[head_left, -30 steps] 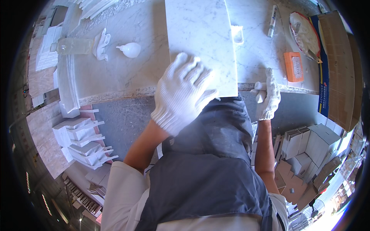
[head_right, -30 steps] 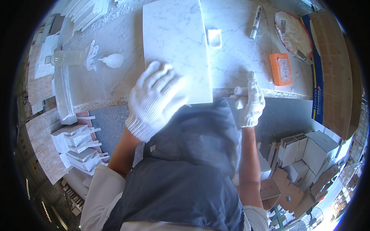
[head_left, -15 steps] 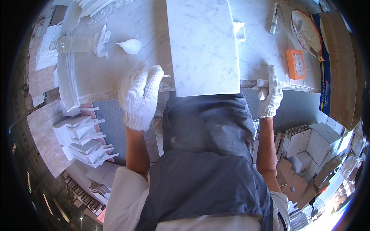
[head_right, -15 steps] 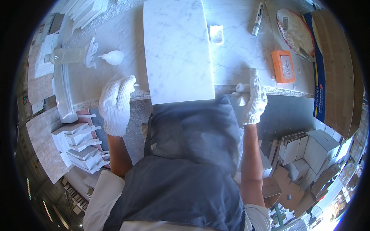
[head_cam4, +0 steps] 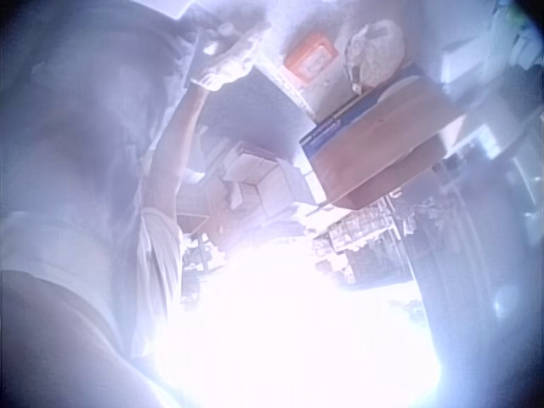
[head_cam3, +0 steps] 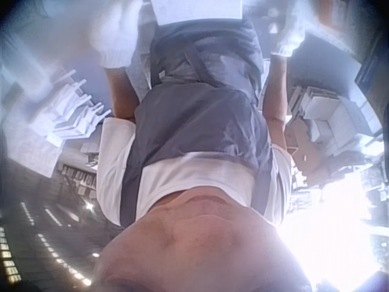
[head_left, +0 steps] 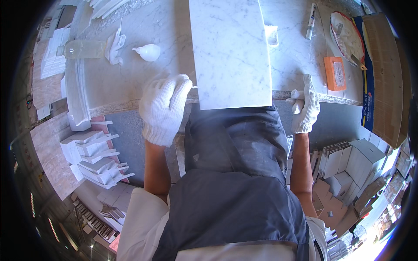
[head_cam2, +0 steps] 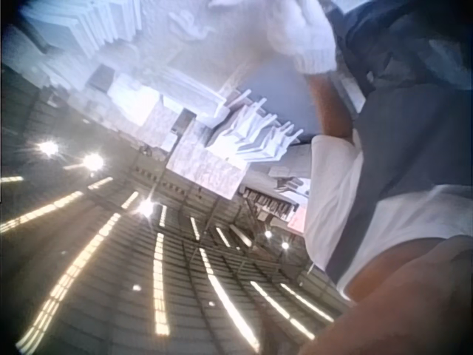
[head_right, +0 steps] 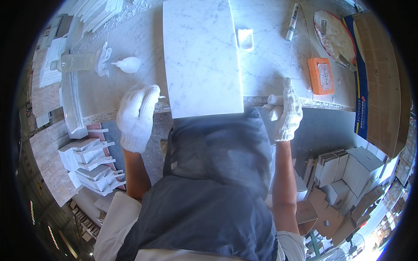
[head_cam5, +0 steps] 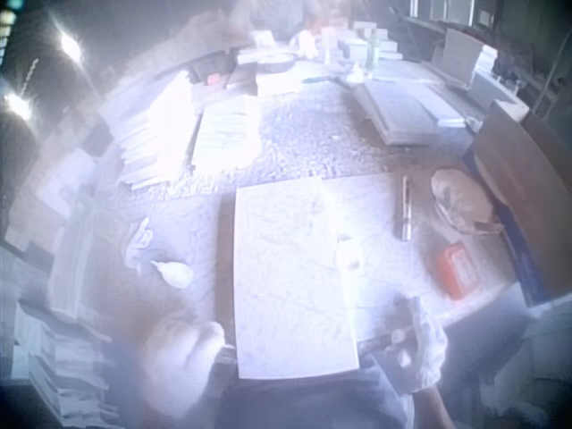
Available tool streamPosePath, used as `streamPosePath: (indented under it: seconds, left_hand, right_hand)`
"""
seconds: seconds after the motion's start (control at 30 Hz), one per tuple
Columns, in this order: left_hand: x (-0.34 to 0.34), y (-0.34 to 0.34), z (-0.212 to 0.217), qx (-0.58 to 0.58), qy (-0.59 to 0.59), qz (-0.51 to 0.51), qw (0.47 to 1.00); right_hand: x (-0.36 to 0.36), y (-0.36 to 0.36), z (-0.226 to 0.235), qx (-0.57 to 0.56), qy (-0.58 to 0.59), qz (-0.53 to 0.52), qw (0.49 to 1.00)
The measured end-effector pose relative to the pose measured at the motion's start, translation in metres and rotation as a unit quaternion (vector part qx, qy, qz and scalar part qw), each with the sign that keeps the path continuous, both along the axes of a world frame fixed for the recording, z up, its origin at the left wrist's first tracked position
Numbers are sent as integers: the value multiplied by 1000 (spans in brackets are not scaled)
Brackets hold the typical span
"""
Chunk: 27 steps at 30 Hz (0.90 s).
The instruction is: The person picks up a white rectangular tile and places it on a workbench. They wipe the tile surface with a cloth, then use a utility knife to scrape and smooth the edges. The person repeats this process on multiple tiles, stacking the finished pieces on the left side of the table.
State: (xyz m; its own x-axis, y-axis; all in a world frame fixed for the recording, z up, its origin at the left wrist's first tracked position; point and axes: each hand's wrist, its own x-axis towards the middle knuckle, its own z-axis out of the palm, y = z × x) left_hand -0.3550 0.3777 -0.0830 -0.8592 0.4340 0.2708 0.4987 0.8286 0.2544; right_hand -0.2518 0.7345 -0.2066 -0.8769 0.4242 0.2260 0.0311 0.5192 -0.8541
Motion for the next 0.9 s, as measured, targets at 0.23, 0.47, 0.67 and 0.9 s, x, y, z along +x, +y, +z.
streamPosePath:
  seconds: [0.23, 0.47, 0.67, 0.9]
  left_hand:
    - [-1, 38, 3, 108, 21, -42, 993]
    - [8, 50, 4, 20, 9, -39, 999]
    - [15, 42, 5, -4, -34, -27, 999]
    - [23, 36, 8, 1, -16, -18, 1000]
  right_hand:
    - [-1, -1, 3, 50, 15, 10, 999]
    - [0, 0, 4, 30, -23, -8, 999]
    - [1, 1, 0, -29, -33, -13, 999]
    - [0, 1, -1, 32, -9, -5, 999]
